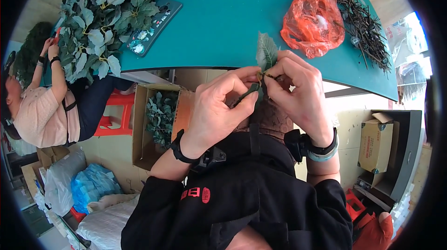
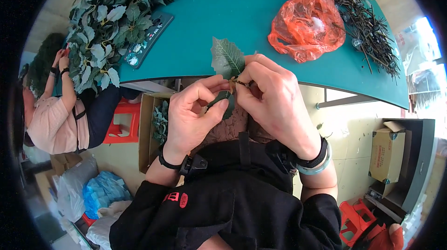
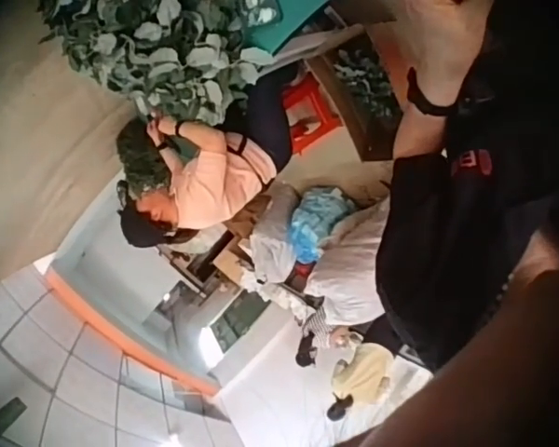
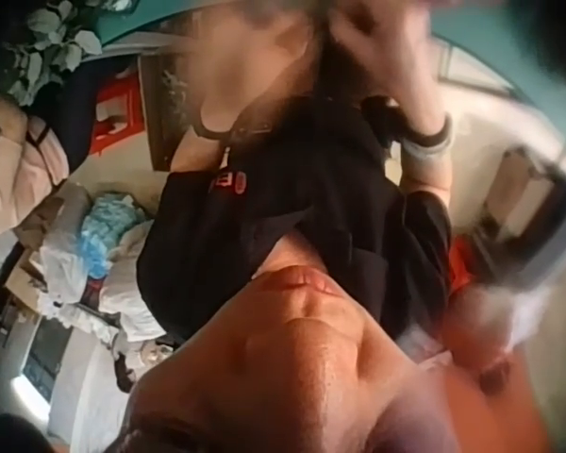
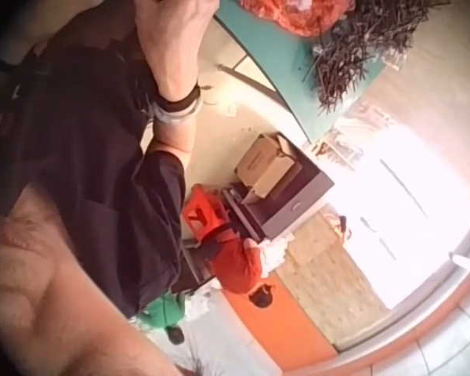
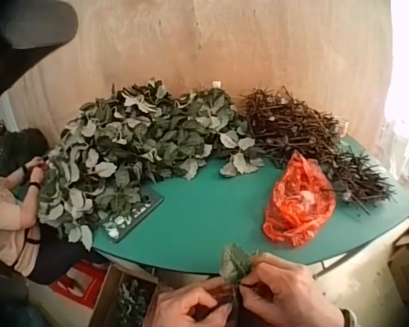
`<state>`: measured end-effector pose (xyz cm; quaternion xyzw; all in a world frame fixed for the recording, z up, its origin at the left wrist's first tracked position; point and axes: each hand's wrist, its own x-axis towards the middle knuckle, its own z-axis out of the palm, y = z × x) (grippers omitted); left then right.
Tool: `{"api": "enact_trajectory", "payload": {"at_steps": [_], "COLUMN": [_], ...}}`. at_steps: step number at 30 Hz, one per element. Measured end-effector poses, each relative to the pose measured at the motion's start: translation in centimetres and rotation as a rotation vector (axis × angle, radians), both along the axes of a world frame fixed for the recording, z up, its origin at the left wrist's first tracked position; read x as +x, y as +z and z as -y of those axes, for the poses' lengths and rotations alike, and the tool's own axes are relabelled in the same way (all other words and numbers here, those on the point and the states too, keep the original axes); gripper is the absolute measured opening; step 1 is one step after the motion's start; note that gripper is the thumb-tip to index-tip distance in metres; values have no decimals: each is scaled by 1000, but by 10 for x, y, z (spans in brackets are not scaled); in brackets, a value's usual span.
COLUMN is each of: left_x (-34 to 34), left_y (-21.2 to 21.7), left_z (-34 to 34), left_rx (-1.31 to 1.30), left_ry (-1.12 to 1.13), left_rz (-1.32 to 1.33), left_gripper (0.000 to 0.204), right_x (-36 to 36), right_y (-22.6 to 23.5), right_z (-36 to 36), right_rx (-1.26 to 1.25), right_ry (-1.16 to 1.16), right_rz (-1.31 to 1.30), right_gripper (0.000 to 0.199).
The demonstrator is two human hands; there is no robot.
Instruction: The person picks up a plastic stem and attaches artificial leaves to it by hand, then places the assembled branch into a cardboard box.
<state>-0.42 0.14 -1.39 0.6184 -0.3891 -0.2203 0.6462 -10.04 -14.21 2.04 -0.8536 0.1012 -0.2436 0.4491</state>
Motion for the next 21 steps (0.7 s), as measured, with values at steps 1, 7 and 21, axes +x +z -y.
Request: {"api": "enact_trajectory", "payload": {"at_steps": [1,7,21], "left_x": [1,3,7], "left_y": [-1,-3,-1], "left_z": [-1,-3,3], "left_rx": [-6,21,-281], "left_ry": [-1,7,-19], "left_rz": [15,66,-642], "left_gripper": [13,13,18], "right_x": [1,4,6], "right_y": [0,-2,-6], "right_z": [0,-1,-11], "right_rx": [-1,-17,21], "right_ry": [2,22,-9], "right_rz": [-2,-38,6], "right_gripper": [11,10,9]}}
